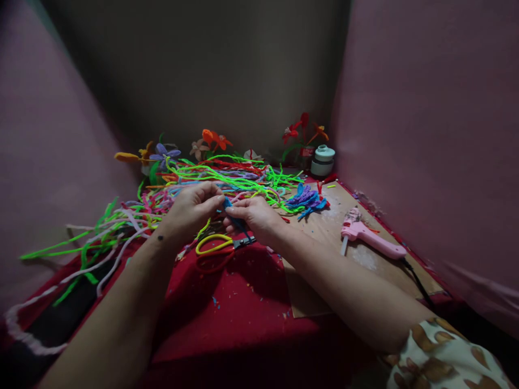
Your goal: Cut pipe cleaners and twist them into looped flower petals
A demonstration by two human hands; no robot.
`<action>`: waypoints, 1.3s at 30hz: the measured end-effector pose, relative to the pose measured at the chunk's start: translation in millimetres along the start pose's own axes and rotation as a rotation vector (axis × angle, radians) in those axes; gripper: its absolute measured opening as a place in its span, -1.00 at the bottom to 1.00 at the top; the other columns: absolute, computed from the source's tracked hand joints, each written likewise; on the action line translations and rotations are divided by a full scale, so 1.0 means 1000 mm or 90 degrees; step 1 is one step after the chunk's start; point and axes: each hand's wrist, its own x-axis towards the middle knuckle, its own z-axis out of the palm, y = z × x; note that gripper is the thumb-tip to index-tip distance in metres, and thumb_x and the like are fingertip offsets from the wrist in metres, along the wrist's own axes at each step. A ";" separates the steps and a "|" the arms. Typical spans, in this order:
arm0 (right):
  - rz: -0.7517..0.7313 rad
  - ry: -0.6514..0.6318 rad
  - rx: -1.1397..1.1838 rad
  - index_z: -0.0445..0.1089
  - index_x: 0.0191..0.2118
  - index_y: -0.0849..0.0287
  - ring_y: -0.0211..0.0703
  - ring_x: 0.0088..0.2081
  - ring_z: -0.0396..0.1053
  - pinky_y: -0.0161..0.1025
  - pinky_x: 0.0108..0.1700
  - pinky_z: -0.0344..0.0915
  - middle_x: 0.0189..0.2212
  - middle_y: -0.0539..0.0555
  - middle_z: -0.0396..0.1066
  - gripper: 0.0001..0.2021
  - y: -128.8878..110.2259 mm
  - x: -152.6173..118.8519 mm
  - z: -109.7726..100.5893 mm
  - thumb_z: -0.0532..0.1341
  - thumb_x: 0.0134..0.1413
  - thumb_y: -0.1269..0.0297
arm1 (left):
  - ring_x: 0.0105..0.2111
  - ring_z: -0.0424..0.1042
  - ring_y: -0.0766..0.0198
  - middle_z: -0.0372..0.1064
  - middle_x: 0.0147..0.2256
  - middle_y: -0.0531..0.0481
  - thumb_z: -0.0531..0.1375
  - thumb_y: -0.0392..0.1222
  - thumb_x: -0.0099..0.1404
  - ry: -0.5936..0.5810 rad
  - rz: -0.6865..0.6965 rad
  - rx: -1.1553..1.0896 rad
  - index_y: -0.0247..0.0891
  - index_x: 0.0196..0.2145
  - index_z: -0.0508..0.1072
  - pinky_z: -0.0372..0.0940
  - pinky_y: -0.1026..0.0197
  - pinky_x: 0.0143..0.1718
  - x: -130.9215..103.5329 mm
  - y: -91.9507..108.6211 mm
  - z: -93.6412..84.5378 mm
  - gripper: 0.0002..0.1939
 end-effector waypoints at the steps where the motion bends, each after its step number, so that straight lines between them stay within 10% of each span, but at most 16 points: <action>1: 0.003 -0.001 0.004 0.37 -0.49 0.34 -0.34 -0.65 0.33 -0.38 -0.54 0.30 -0.64 0.05 0.39 -0.90 0.000 0.000 0.000 0.18 -0.03 0.44 | -0.59 0.15 0.43 0.19 -0.60 0.13 0.16 -0.18 0.08 -0.010 -0.010 -0.040 -0.29 -0.54 0.29 0.07 0.35 -0.56 0.000 0.000 0.000 -0.86; 6: -0.021 -0.012 0.000 0.35 -0.51 0.32 -0.35 -0.66 0.32 -0.40 -0.61 0.27 -0.64 0.02 0.37 -0.87 -0.003 0.000 0.001 0.15 0.02 0.43 | -0.71 0.10 0.48 0.24 -0.65 0.11 0.21 -0.08 0.07 -0.133 -0.112 -0.276 -0.31 -0.49 0.38 -0.06 0.36 -0.68 -0.002 -0.002 -0.001 -0.78; 12: -0.035 0.021 -0.123 0.31 -0.57 0.30 -0.38 -0.72 0.27 -0.42 -0.67 0.25 -0.71 -0.03 0.32 -0.81 -0.007 -0.005 0.007 0.13 0.03 0.47 | -0.77 0.02 0.53 0.13 -0.78 0.15 0.30 -0.13 -0.05 0.039 -0.182 -0.266 -0.36 -0.62 0.37 -0.14 0.38 -0.73 -0.004 0.001 0.013 -0.76; 19: -0.051 -0.027 -0.119 0.33 -0.49 0.31 -0.35 -0.69 0.32 -0.38 -0.62 0.33 -0.66 -0.01 0.37 -0.88 -0.003 -0.003 0.005 0.14 0.02 0.45 | -0.80 -0.02 0.52 0.05 -0.80 0.18 0.28 -0.19 -0.05 0.033 -0.242 -0.371 -0.31 -0.69 0.27 -0.10 0.37 -0.74 -0.003 0.002 0.012 -0.74; 39: 0.027 -0.014 -0.082 0.32 -0.55 0.32 -0.29 -0.71 0.30 -0.35 -0.69 0.30 -0.69 0.07 0.38 -0.86 -0.003 -0.004 0.001 0.18 -0.03 0.43 | -0.64 0.13 0.42 0.22 -0.68 0.11 0.16 -0.12 0.04 0.137 -0.057 0.065 -0.32 -0.60 0.43 0.01 0.34 -0.62 0.000 -0.003 0.013 -0.79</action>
